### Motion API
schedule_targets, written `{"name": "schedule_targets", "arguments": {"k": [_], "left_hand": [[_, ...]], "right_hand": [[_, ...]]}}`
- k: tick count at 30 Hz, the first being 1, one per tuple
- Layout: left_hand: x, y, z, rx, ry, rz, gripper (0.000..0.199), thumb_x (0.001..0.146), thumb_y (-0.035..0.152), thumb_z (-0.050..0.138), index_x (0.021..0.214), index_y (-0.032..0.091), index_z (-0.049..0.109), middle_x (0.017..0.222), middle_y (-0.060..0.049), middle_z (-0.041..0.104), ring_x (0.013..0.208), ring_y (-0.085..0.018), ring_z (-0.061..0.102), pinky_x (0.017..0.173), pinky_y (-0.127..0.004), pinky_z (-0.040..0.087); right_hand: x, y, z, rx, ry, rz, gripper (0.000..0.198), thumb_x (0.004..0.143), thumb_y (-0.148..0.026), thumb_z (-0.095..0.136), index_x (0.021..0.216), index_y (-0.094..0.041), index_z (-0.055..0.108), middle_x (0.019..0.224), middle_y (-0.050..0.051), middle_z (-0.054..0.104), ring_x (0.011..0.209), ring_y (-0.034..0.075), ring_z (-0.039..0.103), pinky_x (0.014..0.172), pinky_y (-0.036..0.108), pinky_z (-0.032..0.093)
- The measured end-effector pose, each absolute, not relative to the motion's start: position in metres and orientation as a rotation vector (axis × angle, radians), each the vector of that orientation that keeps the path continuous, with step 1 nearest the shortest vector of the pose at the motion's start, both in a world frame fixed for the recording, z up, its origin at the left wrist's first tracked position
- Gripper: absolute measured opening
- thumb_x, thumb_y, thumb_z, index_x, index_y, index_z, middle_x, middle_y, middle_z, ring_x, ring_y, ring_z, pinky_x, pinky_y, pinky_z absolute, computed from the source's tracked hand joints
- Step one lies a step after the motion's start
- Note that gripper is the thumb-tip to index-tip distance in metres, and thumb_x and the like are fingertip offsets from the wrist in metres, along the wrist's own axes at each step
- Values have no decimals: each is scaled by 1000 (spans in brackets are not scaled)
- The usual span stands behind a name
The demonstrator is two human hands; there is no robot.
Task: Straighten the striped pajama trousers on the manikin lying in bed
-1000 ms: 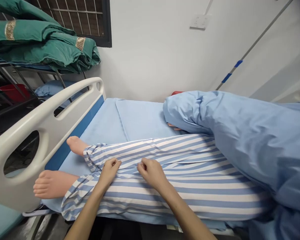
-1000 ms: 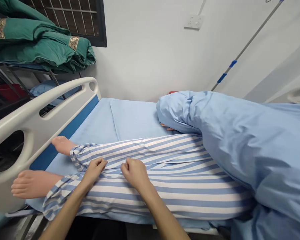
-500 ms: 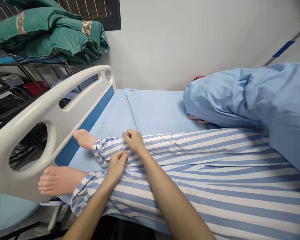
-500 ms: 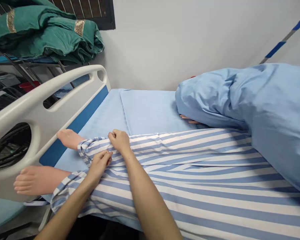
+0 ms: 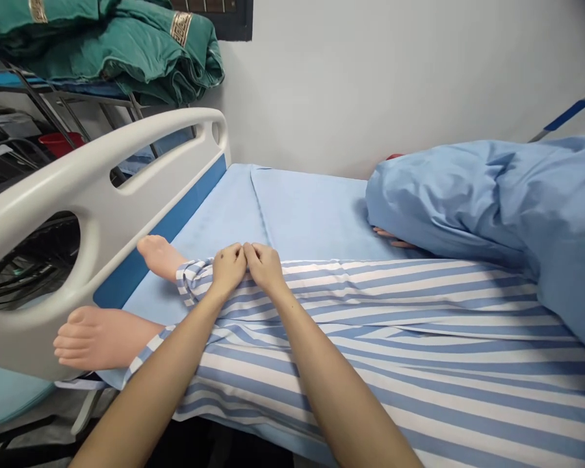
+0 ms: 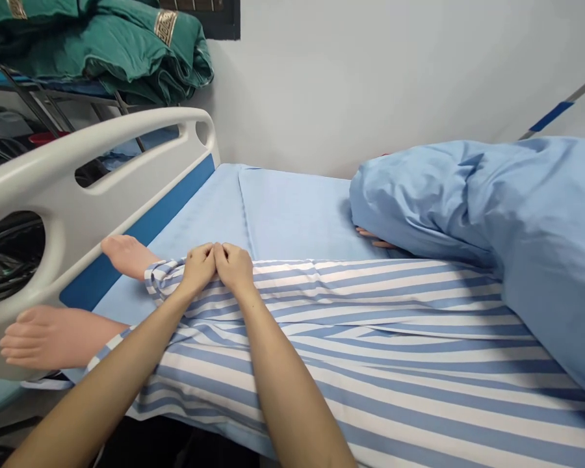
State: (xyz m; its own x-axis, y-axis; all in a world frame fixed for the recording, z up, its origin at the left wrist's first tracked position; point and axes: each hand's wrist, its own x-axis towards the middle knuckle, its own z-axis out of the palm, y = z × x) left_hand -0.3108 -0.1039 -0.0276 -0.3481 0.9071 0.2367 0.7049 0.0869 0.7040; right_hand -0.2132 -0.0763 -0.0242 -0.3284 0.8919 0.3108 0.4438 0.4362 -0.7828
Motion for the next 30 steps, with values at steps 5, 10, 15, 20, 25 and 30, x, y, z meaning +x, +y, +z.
{"name": "schedule_targets", "arguments": {"k": [5,10,15,20,25,30], "left_hand": [[-309,-108,-28,1689,2272,935,36,85,32,29,64,19,55,64,-3,60,59,-12,45,58,-25,24],[-310,-110,-27,1689,2369,837,36,86,32,29,71,20,59,71,-5,65,64,-15,51,58,-26,24],[-309,-109,-30,1771,2358,664,30,82,36,38,79,19,63,76,-8,67,70,-19,56,59,-26,26],[-307,-109,-30,1819,2356,633,28,82,30,37,80,21,63,79,-7,68,71,-18,57,61,-26,28],[-304,-110,-30,1889,2343,663,28,81,29,36,76,20,62,78,-6,68,69,-16,55,60,-26,28],[-302,-109,-27,1797,2270,820,28,79,32,37,63,18,56,63,-1,62,59,-12,47,56,-24,26]], "right_hand": [[-217,-81,-27,-1196,-1979,671,43,88,-39,30,55,-18,48,52,-2,45,52,9,39,52,21,27],[-217,-79,-14,-1265,-2047,648,40,85,-34,33,51,-18,47,49,-3,44,50,9,36,50,21,24],[-209,-77,13,-1134,-2134,640,34,79,-30,41,46,-18,37,45,-5,35,47,7,31,48,21,22],[-206,-74,-6,-1147,-1976,720,34,79,-30,40,48,-18,33,46,-6,33,48,7,32,49,21,23],[-203,-69,-29,-1075,-1896,795,33,80,-32,39,50,-18,34,47,-6,34,50,7,34,51,21,25],[-198,-68,-25,-991,-1816,901,36,80,-34,40,49,-18,33,47,-6,32,49,7,34,50,21,25]]}}
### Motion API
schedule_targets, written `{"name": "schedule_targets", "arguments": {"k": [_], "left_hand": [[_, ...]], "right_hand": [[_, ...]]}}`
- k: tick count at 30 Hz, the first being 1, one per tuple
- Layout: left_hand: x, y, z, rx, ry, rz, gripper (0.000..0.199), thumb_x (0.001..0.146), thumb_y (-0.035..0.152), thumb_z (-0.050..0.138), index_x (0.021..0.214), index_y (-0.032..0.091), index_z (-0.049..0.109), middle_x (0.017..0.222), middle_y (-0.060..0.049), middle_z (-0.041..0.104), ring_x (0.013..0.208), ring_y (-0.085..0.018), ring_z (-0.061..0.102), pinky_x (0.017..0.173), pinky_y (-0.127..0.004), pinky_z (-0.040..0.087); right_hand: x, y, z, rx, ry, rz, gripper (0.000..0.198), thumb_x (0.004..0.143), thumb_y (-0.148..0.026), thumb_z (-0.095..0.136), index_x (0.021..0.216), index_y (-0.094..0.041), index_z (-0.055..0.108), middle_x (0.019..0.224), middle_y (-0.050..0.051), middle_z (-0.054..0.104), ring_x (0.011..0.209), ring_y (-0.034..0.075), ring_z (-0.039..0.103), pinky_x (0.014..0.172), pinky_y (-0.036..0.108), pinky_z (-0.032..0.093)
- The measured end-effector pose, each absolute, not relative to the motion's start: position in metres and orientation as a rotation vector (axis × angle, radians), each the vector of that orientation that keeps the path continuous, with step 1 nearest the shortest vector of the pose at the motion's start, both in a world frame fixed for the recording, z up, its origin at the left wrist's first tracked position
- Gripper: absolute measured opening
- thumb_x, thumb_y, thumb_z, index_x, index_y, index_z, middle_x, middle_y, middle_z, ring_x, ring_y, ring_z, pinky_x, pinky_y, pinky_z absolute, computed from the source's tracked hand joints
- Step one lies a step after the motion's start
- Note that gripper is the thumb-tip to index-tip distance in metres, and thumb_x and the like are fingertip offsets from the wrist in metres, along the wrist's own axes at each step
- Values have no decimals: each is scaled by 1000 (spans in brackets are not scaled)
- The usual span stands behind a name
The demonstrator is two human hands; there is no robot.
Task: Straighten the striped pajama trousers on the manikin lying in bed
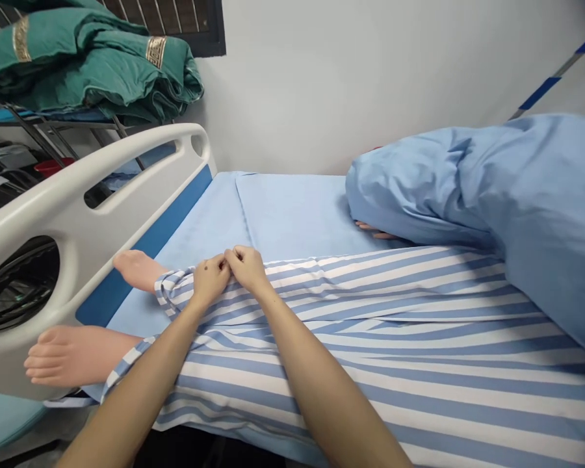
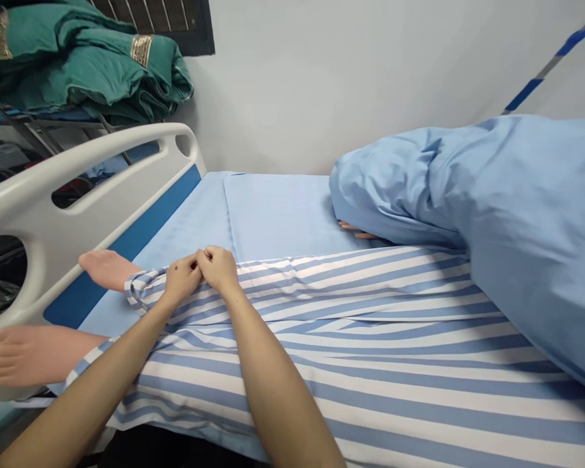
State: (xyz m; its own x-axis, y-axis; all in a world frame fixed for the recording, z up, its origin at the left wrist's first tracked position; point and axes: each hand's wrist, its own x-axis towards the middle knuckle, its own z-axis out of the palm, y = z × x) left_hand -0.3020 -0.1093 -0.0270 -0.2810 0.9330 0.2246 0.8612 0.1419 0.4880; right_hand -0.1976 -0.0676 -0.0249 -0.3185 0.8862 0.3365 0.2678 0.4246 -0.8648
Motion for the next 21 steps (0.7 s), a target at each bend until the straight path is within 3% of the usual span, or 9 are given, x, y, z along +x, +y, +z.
{"name": "schedule_targets", "arguments": {"k": [5,9,16,21], "left_hand": [[-288,-91,-2,1436,1910,1368,39,80,40,35,47,19,37,44,4,38,48,-9,35,50,-23,27],[-261,-71,16,1089,1585,1730,40,81,43,34,48,21,31,40,6,28,40,-8,29,44,-23,26],[-244,-68,-28,1211,1898,1701,26,80,28,40,56,19,41,52,5,43,52,-8,38,52,-22,30],[-248,-72,-32,1278,1964,1630,29,83,28,36,56,19,39,53,5,43,53,-8,38,54,-23,29]], "right_hand": [[-194,-63,-20,-863,-1626,1125,39,82,-42,38,51,-19,39,49,-5,36,50,8,36,51,21,28],[-192,-56,-20,-819,-1445,1294,43,83,-44,33,49,-19,37,46,-5,36,47,8,36,50,22,30],[-192,-56,-20,-949,-1315,1185,33,77,-36,43,51,-19,34,49,-6,33,51,8,33,49,21,29],[-196,-59,-21,-973,-1341,1162,31,78,-34,41,51,-19,34,49,-6,33,51,8,33,49,21,29]]}}
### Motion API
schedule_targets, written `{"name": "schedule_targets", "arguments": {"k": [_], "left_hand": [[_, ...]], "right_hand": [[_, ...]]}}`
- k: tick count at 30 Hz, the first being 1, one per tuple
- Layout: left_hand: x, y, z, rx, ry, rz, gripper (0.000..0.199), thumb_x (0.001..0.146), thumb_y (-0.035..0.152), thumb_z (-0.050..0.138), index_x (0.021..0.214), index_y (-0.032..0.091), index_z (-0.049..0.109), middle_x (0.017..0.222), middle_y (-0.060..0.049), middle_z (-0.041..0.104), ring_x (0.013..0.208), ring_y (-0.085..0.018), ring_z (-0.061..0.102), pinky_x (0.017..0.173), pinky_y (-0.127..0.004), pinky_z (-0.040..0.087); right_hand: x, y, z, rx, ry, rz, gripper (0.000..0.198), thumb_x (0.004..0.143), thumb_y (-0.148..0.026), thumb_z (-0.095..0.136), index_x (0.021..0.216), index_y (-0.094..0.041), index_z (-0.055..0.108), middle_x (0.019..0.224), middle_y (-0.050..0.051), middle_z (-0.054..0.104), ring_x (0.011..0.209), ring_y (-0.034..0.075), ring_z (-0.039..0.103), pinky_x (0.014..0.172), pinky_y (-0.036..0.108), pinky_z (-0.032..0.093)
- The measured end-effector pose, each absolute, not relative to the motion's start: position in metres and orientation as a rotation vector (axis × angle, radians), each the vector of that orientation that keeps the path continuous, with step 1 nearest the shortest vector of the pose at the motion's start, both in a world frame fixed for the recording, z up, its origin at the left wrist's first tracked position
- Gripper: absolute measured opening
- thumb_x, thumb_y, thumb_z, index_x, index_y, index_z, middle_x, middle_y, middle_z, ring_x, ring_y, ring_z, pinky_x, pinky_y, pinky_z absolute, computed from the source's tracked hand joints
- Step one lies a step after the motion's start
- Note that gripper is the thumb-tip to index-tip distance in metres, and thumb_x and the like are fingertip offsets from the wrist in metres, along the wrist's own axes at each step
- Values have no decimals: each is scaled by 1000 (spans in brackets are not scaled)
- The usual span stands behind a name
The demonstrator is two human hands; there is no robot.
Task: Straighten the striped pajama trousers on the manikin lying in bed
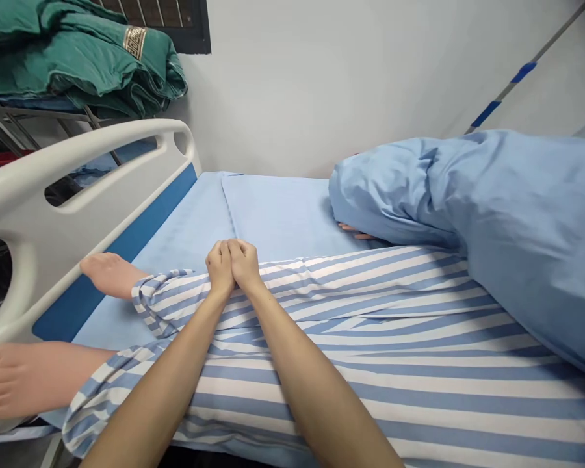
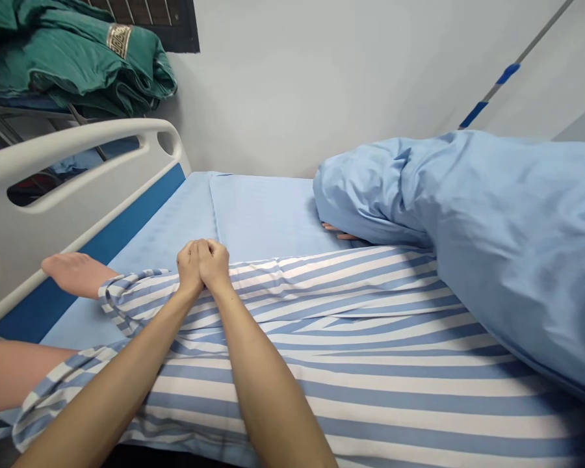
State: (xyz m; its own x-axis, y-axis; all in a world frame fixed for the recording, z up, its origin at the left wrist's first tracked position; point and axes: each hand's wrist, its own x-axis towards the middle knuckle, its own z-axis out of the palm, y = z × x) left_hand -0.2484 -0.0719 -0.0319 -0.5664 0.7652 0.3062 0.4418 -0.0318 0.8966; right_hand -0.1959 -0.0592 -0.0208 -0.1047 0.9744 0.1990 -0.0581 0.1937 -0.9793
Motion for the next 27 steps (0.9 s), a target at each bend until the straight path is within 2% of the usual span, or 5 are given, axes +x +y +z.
{"name": "schedule_targets", "arguments": {"k": [5,11,13,19,27], "left_hand": [[-250,-76,-29,1328,1950,1623,31,85,29,33,55,20,35,50,5,38,50,-8,34,54,-23,28],[-248,-75,-32,1611,2038,1394,17,77,22,41,61,20,46,57,2,50,54,-11,42,56,-24,28],[-247,-76,-32,1601,2040,1365,20,79,25,39,61,20,47,56,2,50,53,-11,42,54,-24,27],[-243,-76,-31,1527,2031,1426,32,82,31,33,52,20,33,48,4,38,49,-9,32,51,-24,23],[-238,-71,-28,1399,1964,1425,30,78,33,38,51,19,38,49,4,41,51,-9,35,50,-23,27]], "right_hand": [[-192,-62,-14,-1084,-1506,1008,33,81,-34,36,51,-20,34,49,-5,34,51,10,33,50,22,28],[-169,-65,22,-1123,-1981,591,27,77,-30,44,52,-20,40,47,-5,36,49,10,32,53,23,25],[-165,-63,18,-1074,-1926,627,30,79,-32,42,52,-20,38,48,-5,35,49,9,32,52,22,25],[-163,-55,-23,-1117,-1739,781,39,84,-40,34,51,-19,38,49,-5,37,51,9,35,51,22,27],[-162,-54,-20,-1085,-1603,870,39,82,-42,37,51,-19,37,48,-5,37,51,9,36,50,21,27]]}}
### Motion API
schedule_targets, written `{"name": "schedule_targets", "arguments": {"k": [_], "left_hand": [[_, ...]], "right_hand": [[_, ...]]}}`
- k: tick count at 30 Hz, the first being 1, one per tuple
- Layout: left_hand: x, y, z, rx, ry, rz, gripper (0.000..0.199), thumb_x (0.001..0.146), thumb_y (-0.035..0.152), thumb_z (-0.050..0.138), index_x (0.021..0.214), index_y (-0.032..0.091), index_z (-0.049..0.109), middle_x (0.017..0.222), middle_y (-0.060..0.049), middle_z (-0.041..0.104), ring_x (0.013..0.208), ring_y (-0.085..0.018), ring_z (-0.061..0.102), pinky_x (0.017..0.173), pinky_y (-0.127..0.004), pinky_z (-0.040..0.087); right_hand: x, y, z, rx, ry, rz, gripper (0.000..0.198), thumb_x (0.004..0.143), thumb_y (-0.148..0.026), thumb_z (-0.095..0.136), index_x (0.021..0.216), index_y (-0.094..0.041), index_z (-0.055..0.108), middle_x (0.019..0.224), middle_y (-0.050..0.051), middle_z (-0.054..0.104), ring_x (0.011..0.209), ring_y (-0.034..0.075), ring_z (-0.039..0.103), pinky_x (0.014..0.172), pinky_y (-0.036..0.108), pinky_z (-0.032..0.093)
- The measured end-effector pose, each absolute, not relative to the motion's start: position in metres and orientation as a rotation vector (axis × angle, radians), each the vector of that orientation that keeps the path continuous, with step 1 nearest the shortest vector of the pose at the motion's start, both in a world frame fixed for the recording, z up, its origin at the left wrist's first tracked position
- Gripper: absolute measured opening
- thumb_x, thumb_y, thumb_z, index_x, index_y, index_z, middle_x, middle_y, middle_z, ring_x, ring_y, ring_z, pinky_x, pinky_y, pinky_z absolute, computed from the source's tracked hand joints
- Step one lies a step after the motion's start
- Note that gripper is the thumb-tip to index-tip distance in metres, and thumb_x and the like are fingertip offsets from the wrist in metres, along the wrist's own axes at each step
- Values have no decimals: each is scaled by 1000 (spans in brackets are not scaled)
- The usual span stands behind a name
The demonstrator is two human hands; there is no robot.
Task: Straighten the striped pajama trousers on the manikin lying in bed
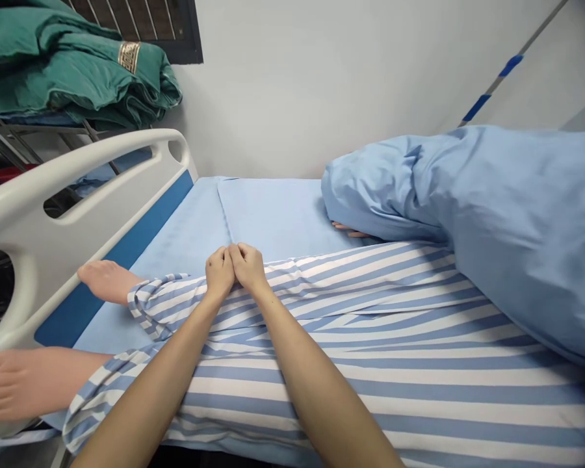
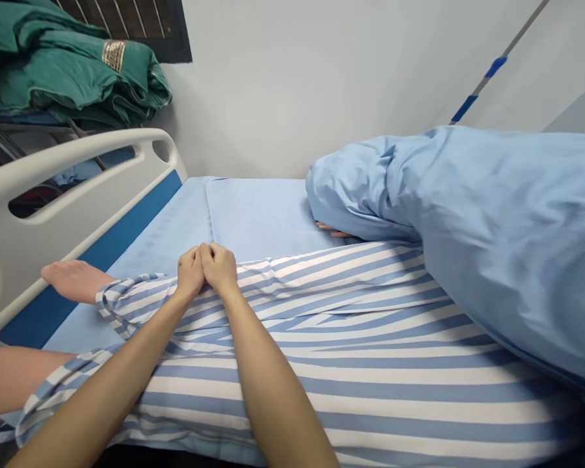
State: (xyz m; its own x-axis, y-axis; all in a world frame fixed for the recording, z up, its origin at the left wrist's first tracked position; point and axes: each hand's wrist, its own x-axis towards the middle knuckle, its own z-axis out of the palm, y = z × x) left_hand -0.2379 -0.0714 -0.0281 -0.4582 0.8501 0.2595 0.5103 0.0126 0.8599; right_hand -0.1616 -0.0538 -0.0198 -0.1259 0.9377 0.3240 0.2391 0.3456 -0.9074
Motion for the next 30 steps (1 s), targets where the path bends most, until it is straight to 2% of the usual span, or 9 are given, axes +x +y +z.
{"name": "schedule_targets", "arguments": {"k": [5,8,15,22,30], "left_hand": [[-211,-52,4,1016,1728,1580,23,70,28,42,51,21,32,46,6,30,45,-7,29,42,-21,25],[-192,-42,25,1023,1566,1697,23,71,27,42,52,21,30,46,7,25,43,-6,26,41,-21,26],[-179,-53,11,1229,1621,1908,29,78,30,41,54,20,30,52,6,31,51,-6,33,50,-20,32],[-197,-48,-18,1124,1920,1628,26,75,26,42,51,20,33,48,6,38,51,-8,35,51,-22,29],[-199,-52,-19,1248,2023,1518,27,78,28,38,53,21,34,49,4,42,51,-11,38,53,-24,26]], "right_hand": [[-157,-47,-13,-956,-1250,1089,34,80,-41,39,53,-19,37,50,-5,37,51,9,35,49,21,30],[-152,-43,-12,-900,-1069,1240,31,79,-40,38,56,-20,38,49,-5,36,49,9,34,46,21,31],[-149,-29,-25,-976,-1126,1282,24,77,-36,39,60,-20,43,56,-3,46,57,10,43,53,21,38],[-153,-34,-23,-952,-1032,1235,29,76,-38,44,56,-21,33,52,-6,31,51,8,32,47,21,33],[-152,-36,-19,-1002,-1077,1258,28,72,-36,46,54,-21,32,50,-7,29,49,8,30,45,22,31]]}}
